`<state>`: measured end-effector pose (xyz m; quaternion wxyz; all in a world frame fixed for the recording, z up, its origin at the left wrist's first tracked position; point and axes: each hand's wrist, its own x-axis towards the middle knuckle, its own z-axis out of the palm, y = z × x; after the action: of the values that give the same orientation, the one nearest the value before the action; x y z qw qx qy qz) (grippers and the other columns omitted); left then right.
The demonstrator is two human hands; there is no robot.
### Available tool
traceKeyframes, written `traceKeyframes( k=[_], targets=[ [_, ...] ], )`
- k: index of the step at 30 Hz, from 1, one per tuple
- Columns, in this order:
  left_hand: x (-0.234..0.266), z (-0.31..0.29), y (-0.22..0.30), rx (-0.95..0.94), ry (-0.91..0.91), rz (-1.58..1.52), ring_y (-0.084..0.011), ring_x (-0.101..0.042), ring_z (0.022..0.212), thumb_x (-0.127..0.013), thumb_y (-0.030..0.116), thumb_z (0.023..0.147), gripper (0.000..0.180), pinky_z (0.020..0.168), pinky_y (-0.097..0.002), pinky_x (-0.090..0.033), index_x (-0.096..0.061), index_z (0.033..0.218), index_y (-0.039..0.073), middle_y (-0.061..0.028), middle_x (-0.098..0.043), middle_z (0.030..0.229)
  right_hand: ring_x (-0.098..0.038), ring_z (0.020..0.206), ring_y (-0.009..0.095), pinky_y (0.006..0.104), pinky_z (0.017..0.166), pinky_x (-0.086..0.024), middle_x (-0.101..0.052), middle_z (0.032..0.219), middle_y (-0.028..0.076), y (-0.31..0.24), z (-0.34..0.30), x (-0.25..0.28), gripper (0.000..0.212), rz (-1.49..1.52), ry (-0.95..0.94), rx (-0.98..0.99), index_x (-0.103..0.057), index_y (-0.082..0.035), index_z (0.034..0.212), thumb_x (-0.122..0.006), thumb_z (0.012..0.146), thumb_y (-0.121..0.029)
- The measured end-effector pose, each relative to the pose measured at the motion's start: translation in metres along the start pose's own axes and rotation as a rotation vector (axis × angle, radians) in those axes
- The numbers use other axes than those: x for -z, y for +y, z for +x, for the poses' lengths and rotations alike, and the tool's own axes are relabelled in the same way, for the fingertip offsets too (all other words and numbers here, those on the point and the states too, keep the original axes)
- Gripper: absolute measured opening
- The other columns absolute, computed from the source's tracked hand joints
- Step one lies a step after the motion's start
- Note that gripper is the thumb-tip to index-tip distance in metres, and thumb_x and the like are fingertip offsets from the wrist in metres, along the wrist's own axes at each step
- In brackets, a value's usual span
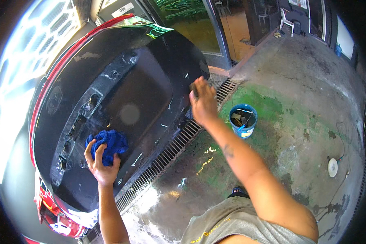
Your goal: The person wipes the interior of a car trunk with a blue cloth, repeatedly dipping the cloth into a bucket of water. The person scrubs the trunk surface and occasionally pauses to rinse the cloth.
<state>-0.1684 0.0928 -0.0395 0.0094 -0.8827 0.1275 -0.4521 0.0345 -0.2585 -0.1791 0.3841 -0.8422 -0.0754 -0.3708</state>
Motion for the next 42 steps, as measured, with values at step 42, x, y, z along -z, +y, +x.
traceKeyframes(
  k=[42],
  targets=[
    [0.019, -0.015, -0.009, 0.000, -0.020, 0.122, -0.0446, -0.066, 0.130, -0.106, 0.041, 0.063, 0.067, 0.105, -0.0571, -0.056, -0.076, 0.113, 0.009, -0.0239, -0.066, 0.140, -0.024, 0.169, 0.031, 0.0758, 0.130, -0.007, -0.037, 0.178, 0.011, -0.021, -0.039, -0.020, 0.071, 0.117, -0.172, 0.476, -0.038, -0.014, 0.171, -0.054, 0.102, -0.011]
  ],
)
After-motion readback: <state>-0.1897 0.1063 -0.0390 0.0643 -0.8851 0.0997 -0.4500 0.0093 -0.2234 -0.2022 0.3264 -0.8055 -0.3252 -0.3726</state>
